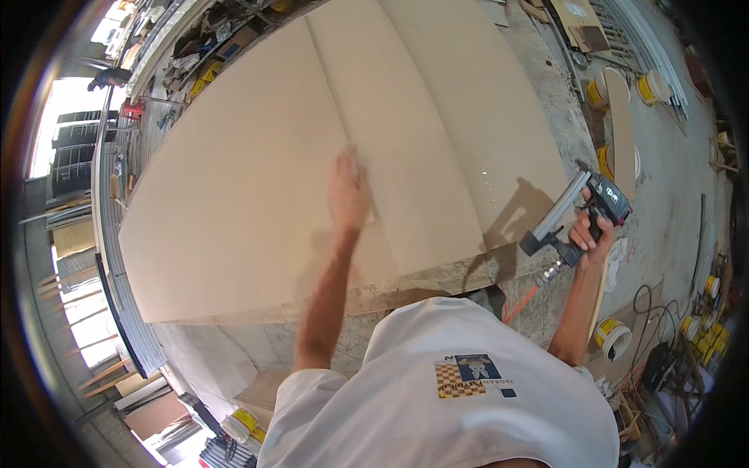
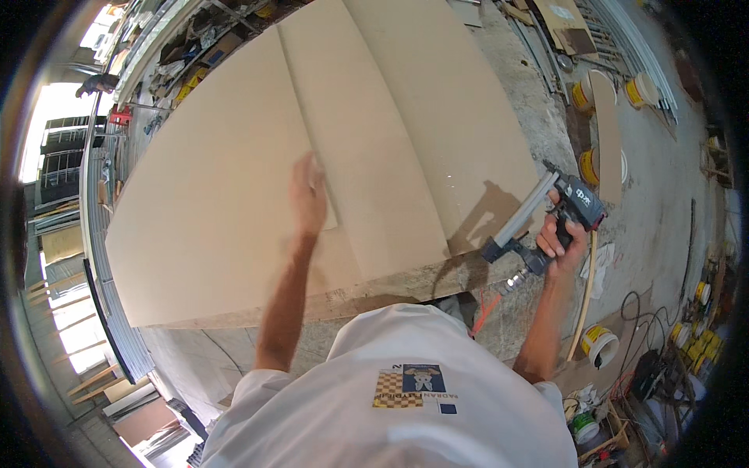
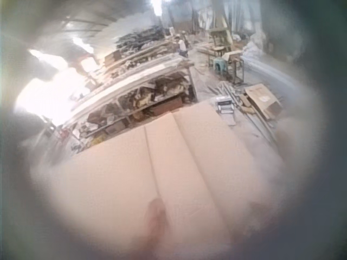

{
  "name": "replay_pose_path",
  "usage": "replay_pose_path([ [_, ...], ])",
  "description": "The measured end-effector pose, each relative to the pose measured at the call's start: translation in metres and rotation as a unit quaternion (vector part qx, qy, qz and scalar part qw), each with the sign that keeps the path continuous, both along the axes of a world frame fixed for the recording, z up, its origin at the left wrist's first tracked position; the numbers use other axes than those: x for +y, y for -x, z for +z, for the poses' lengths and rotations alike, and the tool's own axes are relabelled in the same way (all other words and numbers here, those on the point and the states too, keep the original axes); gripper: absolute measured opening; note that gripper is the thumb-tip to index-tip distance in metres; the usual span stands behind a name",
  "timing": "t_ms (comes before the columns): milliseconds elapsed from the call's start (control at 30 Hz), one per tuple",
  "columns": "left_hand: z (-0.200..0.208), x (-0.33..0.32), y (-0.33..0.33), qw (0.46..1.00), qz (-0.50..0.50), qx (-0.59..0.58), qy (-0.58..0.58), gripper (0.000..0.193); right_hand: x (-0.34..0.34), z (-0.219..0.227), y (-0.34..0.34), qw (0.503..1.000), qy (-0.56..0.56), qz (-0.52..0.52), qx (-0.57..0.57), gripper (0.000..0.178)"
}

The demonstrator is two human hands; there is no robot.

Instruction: The person uses a pneumatic nail gun to fasten a thin wooden strip along the seam of two large light-colored wood panels. They reposition the panels on the workbench, reload the nail gun, and continue nailing along the seam to join the pieces.

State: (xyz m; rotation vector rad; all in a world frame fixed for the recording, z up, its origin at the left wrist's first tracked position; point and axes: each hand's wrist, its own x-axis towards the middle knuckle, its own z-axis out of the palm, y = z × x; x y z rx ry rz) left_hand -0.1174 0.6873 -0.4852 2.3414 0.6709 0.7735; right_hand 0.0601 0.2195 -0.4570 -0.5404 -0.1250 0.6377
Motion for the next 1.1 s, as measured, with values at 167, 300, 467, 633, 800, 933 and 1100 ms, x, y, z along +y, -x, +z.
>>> replay_pose_path([
  [167, -0.005, 0.139, -0.043, 0.996, -0.002, -0.013, -0.087, 0.052, 0.061, 0.057, 0.085, 0.939, 0.344, 0.006, -0.003, 0.056],
  [300, -0.024, 0.204, -0.087, 0.994, -0.017, 0.011, -0.111, 0.064, 0.176, 0.04, 0.184, 0.822, 0.546, 0.142, -0.082, 0.036],
  [467, -0.043, 0.221, -0.141, 0.992, -0.007, 0.027, -0.124, 0.077, 0.286, 0.011, 0.24, 0.757, 0.602, 0.138, -0.211, 0.033],
  [633, -0.044, 0.248, -0.184, 0.99, -0.002, 0.02, -0.137, 0.082, 0.336, 0.02, 0.228, 0.724, 0.627, 0.094, -0.273, 0.035],
  [800, -0.06, 0.268, -0.206, 0.976, -0.005, 0.071, -0.206, 0.074, 0.345, 0.006, 0.225, 0.709, 0.636, 0.11, -0.284, 0.036],
  [933, -0.085, 0.235, -0.196, 0.979, -0.008, 0.08, -0.19, 0.064, 0.329, 0.002, 0.239, 0.716, 0.654, 0.101, -0.222, 0.037],
  [1100, -0.083, 0.169, -0.132, 0.982, -0.017, 0.097, -0.163, 0.063, 0.281, 0.0, 0.285, 0.718, 0.663, 0.151, -0.144, 0.05],
])
